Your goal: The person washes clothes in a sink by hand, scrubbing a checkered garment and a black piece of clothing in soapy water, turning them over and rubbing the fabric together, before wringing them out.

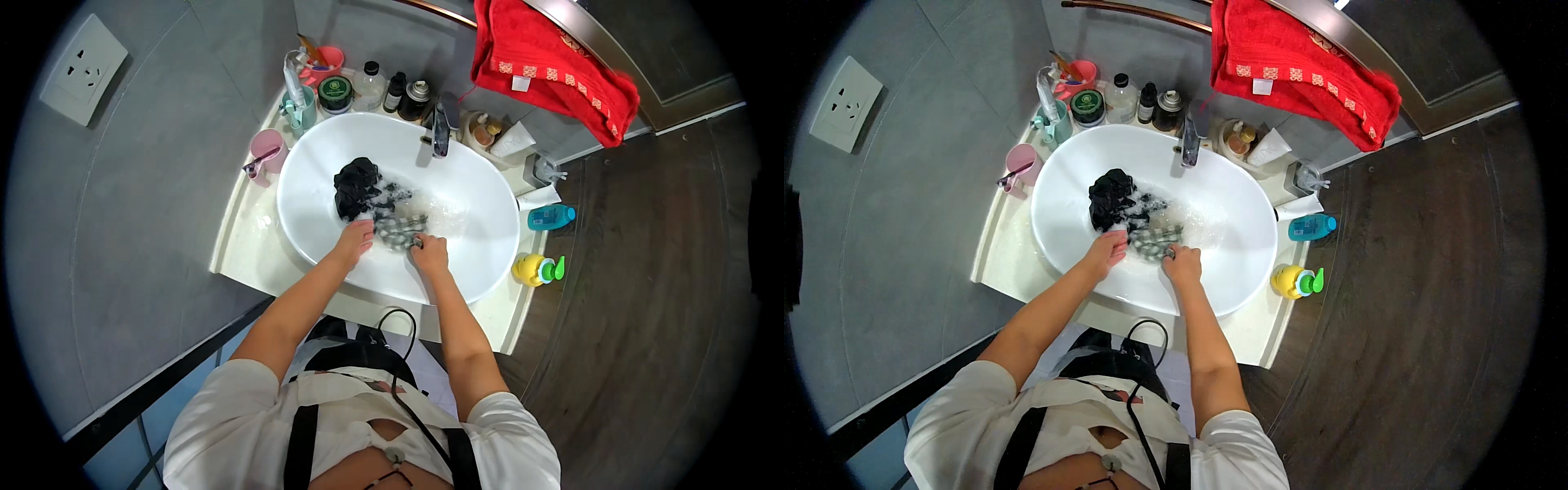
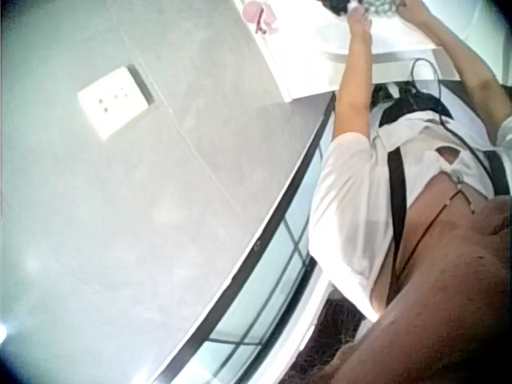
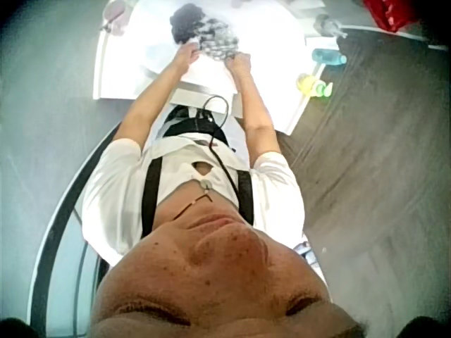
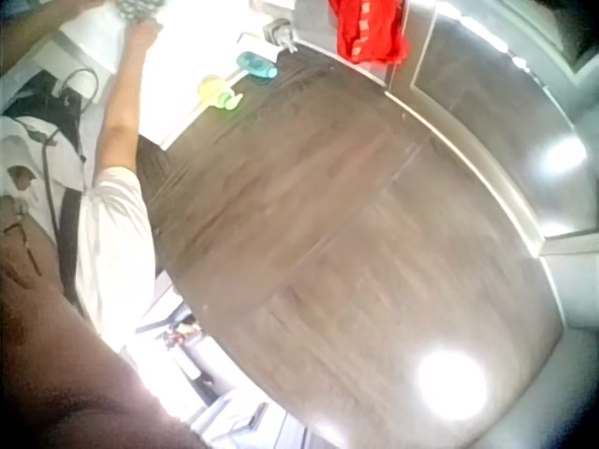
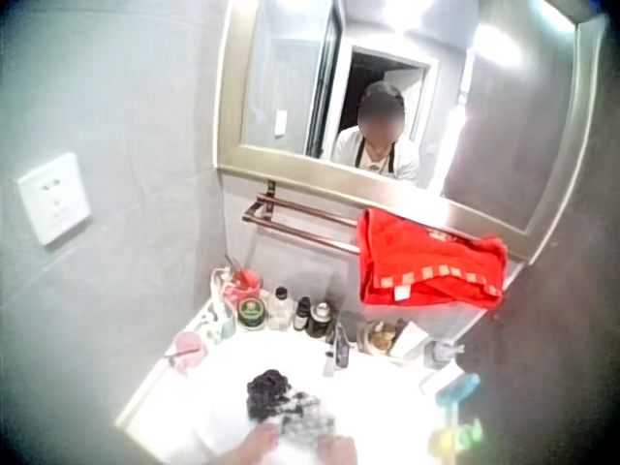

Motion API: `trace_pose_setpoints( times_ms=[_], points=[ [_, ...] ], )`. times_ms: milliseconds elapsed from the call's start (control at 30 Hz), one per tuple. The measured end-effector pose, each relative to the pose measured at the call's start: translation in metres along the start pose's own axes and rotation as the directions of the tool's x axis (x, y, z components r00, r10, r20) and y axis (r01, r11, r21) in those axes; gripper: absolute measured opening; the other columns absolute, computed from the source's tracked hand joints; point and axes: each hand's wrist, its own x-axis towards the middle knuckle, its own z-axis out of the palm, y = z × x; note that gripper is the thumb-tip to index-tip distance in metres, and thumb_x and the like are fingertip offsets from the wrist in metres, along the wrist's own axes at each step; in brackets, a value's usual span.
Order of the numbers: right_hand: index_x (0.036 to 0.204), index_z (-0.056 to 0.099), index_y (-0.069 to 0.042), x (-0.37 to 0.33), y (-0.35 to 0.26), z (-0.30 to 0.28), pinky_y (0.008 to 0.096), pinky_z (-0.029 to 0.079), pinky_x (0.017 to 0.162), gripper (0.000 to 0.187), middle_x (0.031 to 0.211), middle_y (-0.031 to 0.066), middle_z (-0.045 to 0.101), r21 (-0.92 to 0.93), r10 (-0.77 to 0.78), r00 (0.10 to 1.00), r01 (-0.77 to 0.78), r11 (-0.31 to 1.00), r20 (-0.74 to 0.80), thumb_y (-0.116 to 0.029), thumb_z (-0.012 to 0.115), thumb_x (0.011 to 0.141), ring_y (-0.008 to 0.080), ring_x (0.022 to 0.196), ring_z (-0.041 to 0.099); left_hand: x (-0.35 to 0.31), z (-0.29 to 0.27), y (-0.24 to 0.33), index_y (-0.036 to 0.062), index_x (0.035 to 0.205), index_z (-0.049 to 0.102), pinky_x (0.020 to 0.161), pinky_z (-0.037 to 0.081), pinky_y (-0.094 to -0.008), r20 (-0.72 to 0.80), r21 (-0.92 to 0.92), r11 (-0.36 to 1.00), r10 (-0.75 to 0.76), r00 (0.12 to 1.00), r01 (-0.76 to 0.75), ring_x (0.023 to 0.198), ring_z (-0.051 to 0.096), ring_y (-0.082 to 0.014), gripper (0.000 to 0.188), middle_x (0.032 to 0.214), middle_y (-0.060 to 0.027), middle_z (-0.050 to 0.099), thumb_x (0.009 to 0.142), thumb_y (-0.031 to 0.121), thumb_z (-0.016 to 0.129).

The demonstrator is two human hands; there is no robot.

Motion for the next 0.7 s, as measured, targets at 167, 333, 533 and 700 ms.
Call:
trace_pose_setpoints(
  times_ms=[167,333,533,700],
  points=[
    [0.096,0.055,-0.010,-0.003,-0.031,-0.057,0.0336,0.045,0.070,0.029,0.090,0.0138,0.053,0.441,-0.150,0.986,0.167,0.882,-0.073,-0.009,0.053,0.068,0.0274,0.079,0.054,-0.001,0.021,0.011,0.0137,0.119,0.041,0.097,0.025,-0.0394,0.058,-0.147,0.979,-0.133,0.989,0.140,0.113,0.036,-0.0211,0.048,0.121,-0.0070,0.040,0.081,0.039,0.051],
    [0.098,0.055,-0.008,-0.022,-0.075,-0.116,0.0223,0.042,0.047,0.025,0.080,0.0044,0.055,0.822,-0.030,0.993,-0.075,0.565,0.112,-0.006,0.052,0.073,0.0084,0.061,0.051,-0.020,0.047,0.029,0.0145,0.114,0.046,0.089,0.034,-0.0398,0.302,-0.285,0.938,-0.109,0.947,0.199,0.102,0.045,-0.0184,0.047,0.112,-0.0062,0.049,0.081,0.047,0.050],
    [0.088,0.058,-0.004,-0.036,-0.070,-0.062,0.0248,0.041,0.052,0.020,0.066,0.0024,0.056,0.706,0.072,0.992,0.021,0.708,-0.101,-0.019,0.063,0.075,0.0089,0.058,0.051,0.004,0.070,0.021,0.0113,0.096,0.052,0.058,0.044,-0.0300,0.292,-0.394,0.919,0.133,0.947,-0.007,0.069,0.052,-0.0139,0.035,0.078,-0.0014,0.053,0.085,0.044,0.046],
    [0.080,0.057,-0.001,-0.033,-0.086,-0.041,0.0305,0.041,0.051,0.021,0.061,0.0130,0.056,0.449,-0.026,0.885,0.261,0.855,-0.464,-0.022,0.056,0.080,0.0221,0.052,0.053,-0.007,0.079,0.025,0.0094,0.094,0.053,0.058,0.046,-0.0304,0.249,-0.398,0.913,0.010,0.968,0.093,0.066,0.052,-0.0151,0.031,0.077,-0.0029,0.052,0.085,0.039,0.048]
  ],
)
